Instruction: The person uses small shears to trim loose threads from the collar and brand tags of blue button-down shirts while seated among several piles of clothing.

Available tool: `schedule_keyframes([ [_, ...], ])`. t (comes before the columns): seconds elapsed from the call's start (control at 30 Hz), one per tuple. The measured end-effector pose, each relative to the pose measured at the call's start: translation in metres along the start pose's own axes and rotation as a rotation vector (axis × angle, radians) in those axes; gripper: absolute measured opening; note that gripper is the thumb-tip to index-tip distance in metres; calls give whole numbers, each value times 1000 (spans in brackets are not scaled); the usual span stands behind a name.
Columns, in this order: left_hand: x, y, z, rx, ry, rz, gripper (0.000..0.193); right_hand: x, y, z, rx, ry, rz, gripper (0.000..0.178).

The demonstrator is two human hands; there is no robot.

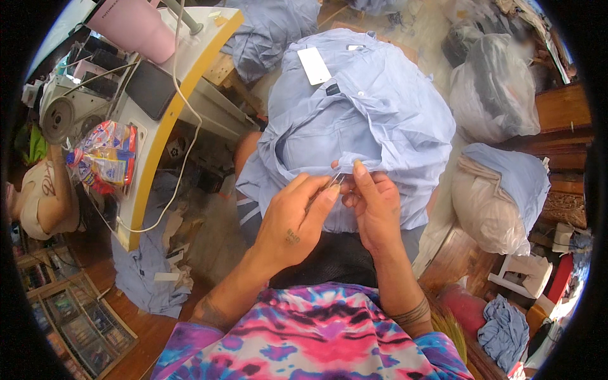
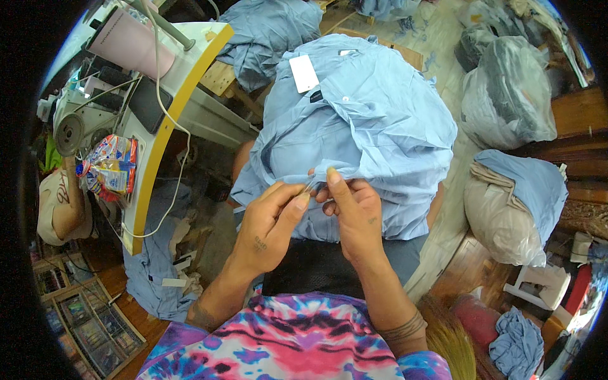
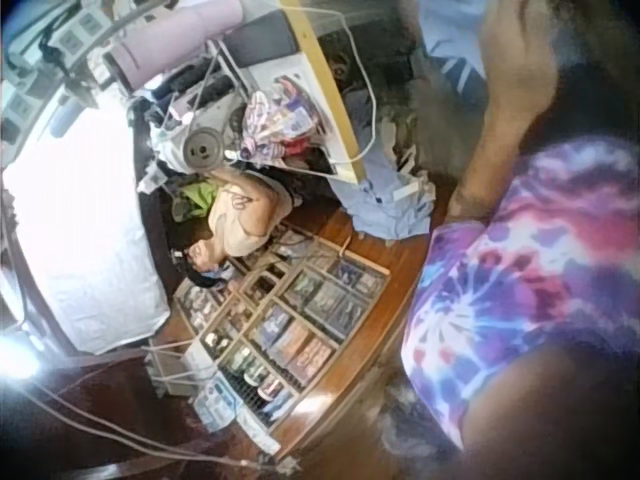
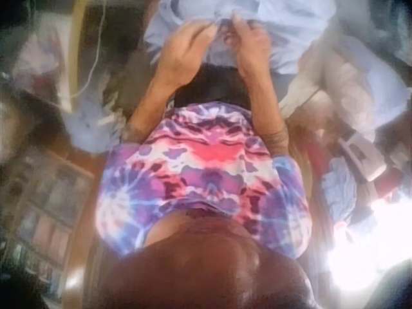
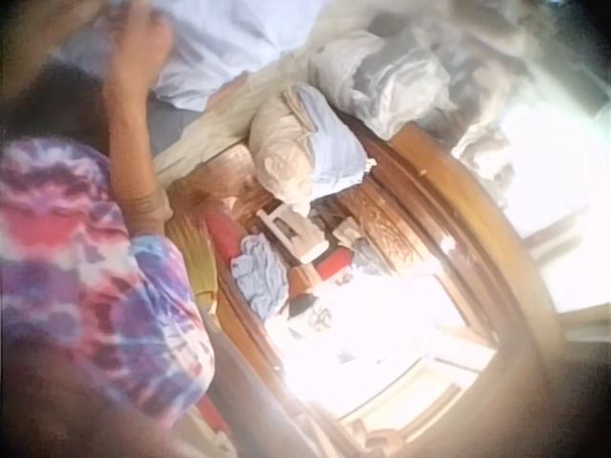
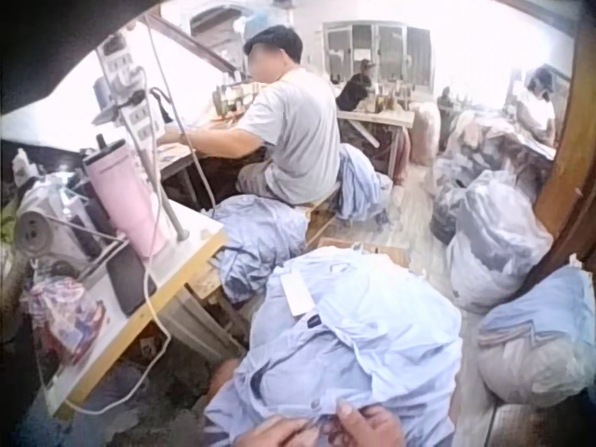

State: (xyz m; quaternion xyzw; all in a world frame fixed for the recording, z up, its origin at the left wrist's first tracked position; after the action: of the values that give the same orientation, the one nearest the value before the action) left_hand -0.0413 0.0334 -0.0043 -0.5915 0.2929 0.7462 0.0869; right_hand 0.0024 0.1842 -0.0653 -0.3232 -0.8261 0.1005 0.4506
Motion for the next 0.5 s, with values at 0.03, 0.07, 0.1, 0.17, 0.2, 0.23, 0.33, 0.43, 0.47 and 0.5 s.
schedule_keyframes([
  [0.03, 1, -1, 2, 13, 6, 6, 30, -1, 2, 0, -5, 10, 0, 31],
  [0.07, 2, -2, 3, 26, 12, 12, 30, -3, 3, 1, -10, 20, 0, 32],
  [0.1, 3, -2, 3, 38, 18, 20, 30, -4, 3, 1, -12, 30, 0, 33],
  [0.17, 4, -3, 2, 7, 14, 15, 30, -4, 1, 1, -18, 28, 0, 33],
  [0.2, 4, -3, 3, -9, 9, 12, 30, -3, -1, 1, -21, 29, 0, 33],
  [0.23, 4, -2, 3, -7, 24, 17, 29, -1, -1, 1, -28, 34, -1, 32],
  [0.33, 6, -2, 3, -2, 54, 27, 28, -2, -1, 2, -41, 43, -3, 31],
  [0.43, 9, -2, 4, -9, 54, 34, 26, -5, 0, 3, -38, 37, 3, 30],
  [0.47, 10, -3, 4, -17, 54, 36, 25, -5, 0, 3, -37, 32, 4, 30],
  [0.5, 10, -4, 4, -26, 55, 37, 25, -5, 0, 3, -37, 28, 4, 30],
])
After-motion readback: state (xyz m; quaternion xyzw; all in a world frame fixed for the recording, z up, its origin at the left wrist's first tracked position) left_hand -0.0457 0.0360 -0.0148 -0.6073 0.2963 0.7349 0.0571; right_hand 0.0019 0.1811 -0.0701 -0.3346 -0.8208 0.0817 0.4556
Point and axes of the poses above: each hand's wrist, its own z-axis towards the middle knuckle, its own y-axis out of the back of the hand, x = y × z, the point moved 5 cm from there along z, towards the middle knuckle, and after that the axes turned 11 degrees about -y, right-handed, at the moved point
